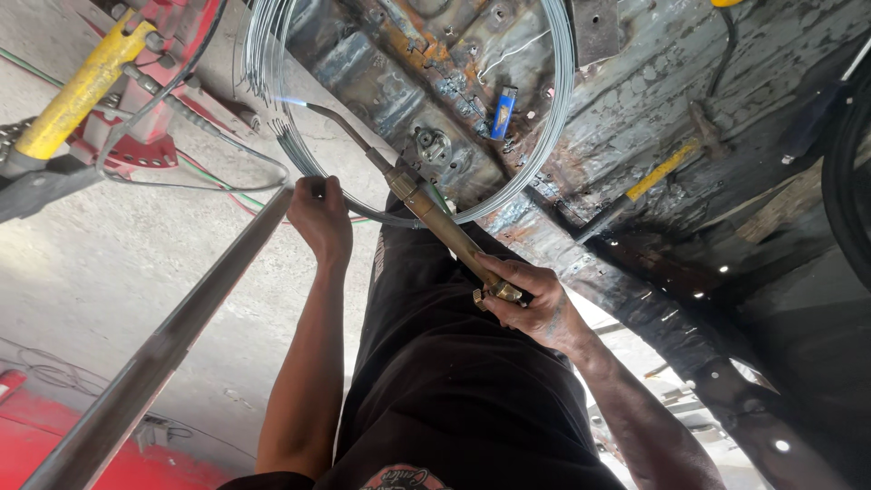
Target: The person lies under a vehicle on a lift and uses a handheld torch to heat a coiled length of wire, moving the flame along the coil. They then set the torch aside and handle the heated wire by hand, gathering and aligning the strands.
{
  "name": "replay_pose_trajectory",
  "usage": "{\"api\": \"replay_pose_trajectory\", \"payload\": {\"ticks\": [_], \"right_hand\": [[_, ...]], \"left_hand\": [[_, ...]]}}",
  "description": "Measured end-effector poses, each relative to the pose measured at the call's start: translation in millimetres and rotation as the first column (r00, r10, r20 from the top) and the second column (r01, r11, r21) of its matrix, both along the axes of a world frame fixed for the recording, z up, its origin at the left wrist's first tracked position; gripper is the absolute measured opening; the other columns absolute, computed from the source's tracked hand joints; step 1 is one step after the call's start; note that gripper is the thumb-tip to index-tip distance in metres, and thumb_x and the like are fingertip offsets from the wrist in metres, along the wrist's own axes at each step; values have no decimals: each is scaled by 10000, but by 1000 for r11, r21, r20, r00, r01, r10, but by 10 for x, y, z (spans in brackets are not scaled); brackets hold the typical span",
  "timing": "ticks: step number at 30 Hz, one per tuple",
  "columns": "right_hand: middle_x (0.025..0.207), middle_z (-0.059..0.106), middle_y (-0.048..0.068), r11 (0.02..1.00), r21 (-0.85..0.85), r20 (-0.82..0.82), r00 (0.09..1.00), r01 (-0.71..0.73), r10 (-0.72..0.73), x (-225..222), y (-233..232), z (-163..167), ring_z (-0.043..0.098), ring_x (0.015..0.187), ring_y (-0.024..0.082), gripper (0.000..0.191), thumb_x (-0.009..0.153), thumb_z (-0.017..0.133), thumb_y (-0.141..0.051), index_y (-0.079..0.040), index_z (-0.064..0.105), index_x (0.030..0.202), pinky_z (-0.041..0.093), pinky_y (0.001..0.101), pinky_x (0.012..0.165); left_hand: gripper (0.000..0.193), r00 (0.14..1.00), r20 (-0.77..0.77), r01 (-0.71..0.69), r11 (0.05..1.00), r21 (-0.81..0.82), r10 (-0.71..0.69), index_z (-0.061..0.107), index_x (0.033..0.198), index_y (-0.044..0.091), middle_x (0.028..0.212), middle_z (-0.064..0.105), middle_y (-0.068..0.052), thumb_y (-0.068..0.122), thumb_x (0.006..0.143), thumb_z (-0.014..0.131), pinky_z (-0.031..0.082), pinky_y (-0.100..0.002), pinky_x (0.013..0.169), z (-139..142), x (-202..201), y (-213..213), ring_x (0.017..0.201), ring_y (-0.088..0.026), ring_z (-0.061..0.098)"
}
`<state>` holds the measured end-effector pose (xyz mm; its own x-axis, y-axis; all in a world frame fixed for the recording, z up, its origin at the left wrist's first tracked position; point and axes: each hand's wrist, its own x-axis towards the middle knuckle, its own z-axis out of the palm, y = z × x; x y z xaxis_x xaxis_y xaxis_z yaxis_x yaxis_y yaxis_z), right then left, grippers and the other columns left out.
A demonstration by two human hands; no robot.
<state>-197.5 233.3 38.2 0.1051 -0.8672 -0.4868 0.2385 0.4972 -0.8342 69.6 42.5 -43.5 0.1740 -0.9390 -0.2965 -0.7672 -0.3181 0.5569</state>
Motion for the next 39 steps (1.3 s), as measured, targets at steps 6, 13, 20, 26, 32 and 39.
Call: {"api": "replay_pose_trajectory", "payload": {"ticks": [6, 13, 20, 26, 32, 39], "right_hand": [[906, 718, 26, 999, 26, 25, 999, 36, -37, 10, 48, -33, 644, 569, 34, 634, 874, 770, -10, -112, 548, 1459, 563, 189, 492], [984, 741, 46, 975, -27, 60, 974, 222, -220, 63, 209, -90, 629, 620, 37, 614, 907, 752, 20, -115, 562, 1476, 573, 203, 561], [1097, 727, 94, 885, 86, 20, 887, 458, -461, 5, 367, 47, 692, 680, 101, 621, 892, 695, 62, -108, 551, 1472, 583, 209, 532], [1193, 737, 170, 803, 58, 48, 801, 594, -596, -105, 425, 196, 723, 740, 149, 640, 916, 713, 44, -113, 535, 1510, 598, 222, 566], [1205, 716, 188, 776, 46, 91, 771, 629, -630, -30, 483, 213, 718, 774, 166, 646, 922, 727, 40, -112, 540, 1520, 576, 218, 565], [1105, 766, 171, 769, 162, -15, 780, 619, -625, 25, 638, 430, 724, 695, 132, 651, 923, 659, 42, -107, 511, 1539, 559, 194, 510]], "left_hand": [[189, 958, 105, 257, 961, 101, -267, 710, 859, -35, 656, 699, -148, 133, 939, 745, 518, -403, 699, 146, 89, -55, 620, -266, 665], [27, 861, 217, 507, 811, -291, -460, 683, 914, -9, 873, 683, -179, -23, 937, 682, 506, -463, 729, 275, 70, -956, 789, -370, 665], [75, 535, 535, 732, 675, 93, -653, 742, 825, 34, 823, 711, -196, 88, 847, 789, 544, -470, 701, -110, -67, -1799, 765, -390, 698], [186, 493, 522, 725, 660, 196, -697, 776, 909, 48, 861, 732, -188, 204, 831, 841, 568, -453, 737, -223, -29, -2032, 801, -374, 720], [205, 271, 626, 696, 598, 397, -731, 741, 920, -8, 951, 725, -227, 156, 802, 776, 572, -474, 736, -335, -173, -2227, 879, -392, 712], [149, -63, 630, 744, 385, 547, -774, 748, 1082, 40, 1088, 724, -201, 134, 1044, 639, 510, -479, 916, 114, -192, -2321, 1020, -370, 694]]}}
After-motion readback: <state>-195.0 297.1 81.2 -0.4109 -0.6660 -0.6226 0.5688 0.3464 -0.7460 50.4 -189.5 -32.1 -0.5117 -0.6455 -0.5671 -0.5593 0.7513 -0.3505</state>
